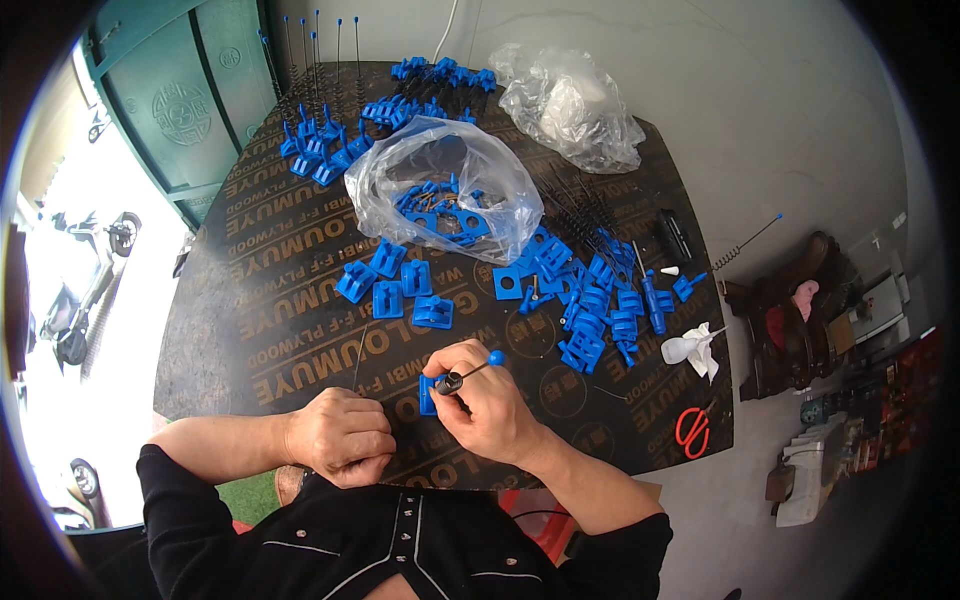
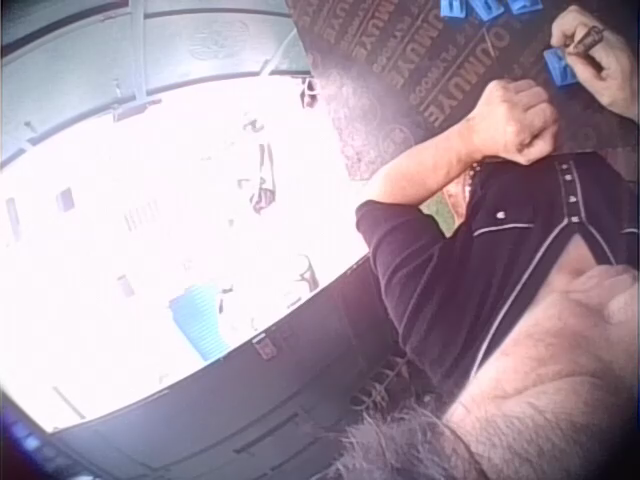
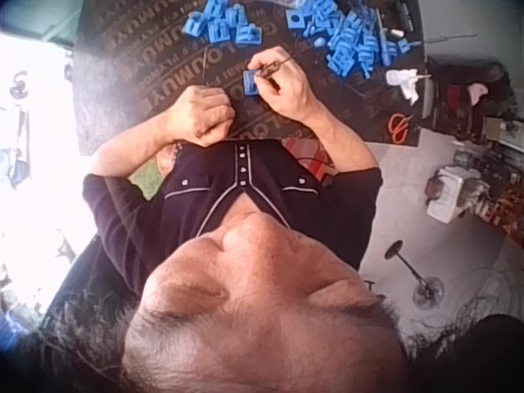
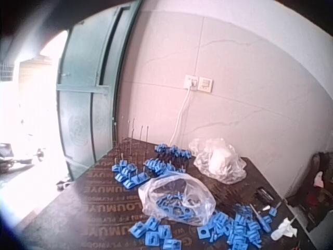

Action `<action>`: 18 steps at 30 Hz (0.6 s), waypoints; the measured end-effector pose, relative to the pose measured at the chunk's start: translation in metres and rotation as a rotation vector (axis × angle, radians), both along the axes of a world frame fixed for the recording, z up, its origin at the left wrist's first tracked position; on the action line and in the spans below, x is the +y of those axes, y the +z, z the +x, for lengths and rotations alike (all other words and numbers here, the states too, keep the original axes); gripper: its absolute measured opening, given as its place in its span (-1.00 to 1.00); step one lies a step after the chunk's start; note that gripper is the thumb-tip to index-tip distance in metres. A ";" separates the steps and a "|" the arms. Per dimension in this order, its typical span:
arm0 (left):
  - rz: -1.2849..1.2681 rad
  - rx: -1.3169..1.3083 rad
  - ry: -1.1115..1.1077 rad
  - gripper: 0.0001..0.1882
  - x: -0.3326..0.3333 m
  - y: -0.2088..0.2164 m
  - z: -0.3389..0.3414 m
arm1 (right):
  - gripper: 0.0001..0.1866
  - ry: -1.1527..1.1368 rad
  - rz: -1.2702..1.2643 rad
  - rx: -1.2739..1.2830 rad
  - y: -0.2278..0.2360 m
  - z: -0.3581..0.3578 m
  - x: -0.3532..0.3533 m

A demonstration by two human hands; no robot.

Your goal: The person assembles small electrical or mechanical components by gluing wires and springs into blue plastic housings with a glue bottle, then bonding them with a heated tool.

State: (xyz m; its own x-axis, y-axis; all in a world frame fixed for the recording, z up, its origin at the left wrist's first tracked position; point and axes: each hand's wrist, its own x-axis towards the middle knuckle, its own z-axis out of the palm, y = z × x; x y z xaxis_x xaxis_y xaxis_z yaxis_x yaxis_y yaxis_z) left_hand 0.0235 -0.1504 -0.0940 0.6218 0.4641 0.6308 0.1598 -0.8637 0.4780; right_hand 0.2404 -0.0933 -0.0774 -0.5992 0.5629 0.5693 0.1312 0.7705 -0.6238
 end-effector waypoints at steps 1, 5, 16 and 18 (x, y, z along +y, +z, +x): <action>-0.001 -0.002 -0.001 -0.94 0.000 0.000 0.000 | -0.73 0.001 0.004 -0.001 0.000 0.000 0.000; -0.001 0.000 -0.001 -0.93 0.000 0.000 0.000 | -0.73 0.004 0.001 0.010 -0.001 0.000 0.000; 0.001 -0.002 0.002 -0.92 0.000 0.000 0.000 | -0.72 0.004 -0.005 0.005 -0.001 0.000 0.000; 0.000 -0.001 0.001 -0.92 0.001 -0.001 0.000 | -0.72 0.002 -0.005 0.003 -0.001 0.000 0.001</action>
State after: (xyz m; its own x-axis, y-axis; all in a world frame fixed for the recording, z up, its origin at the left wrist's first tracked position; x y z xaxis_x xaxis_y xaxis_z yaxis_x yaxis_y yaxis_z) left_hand 0.0237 -0.1496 -0.0947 0.6209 0.4646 0.6314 0.1606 -0.8638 0.4776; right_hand 0.2408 -0.0927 -0.0783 -0.5987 0.5644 0.5684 0.1276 0.7677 -0.6280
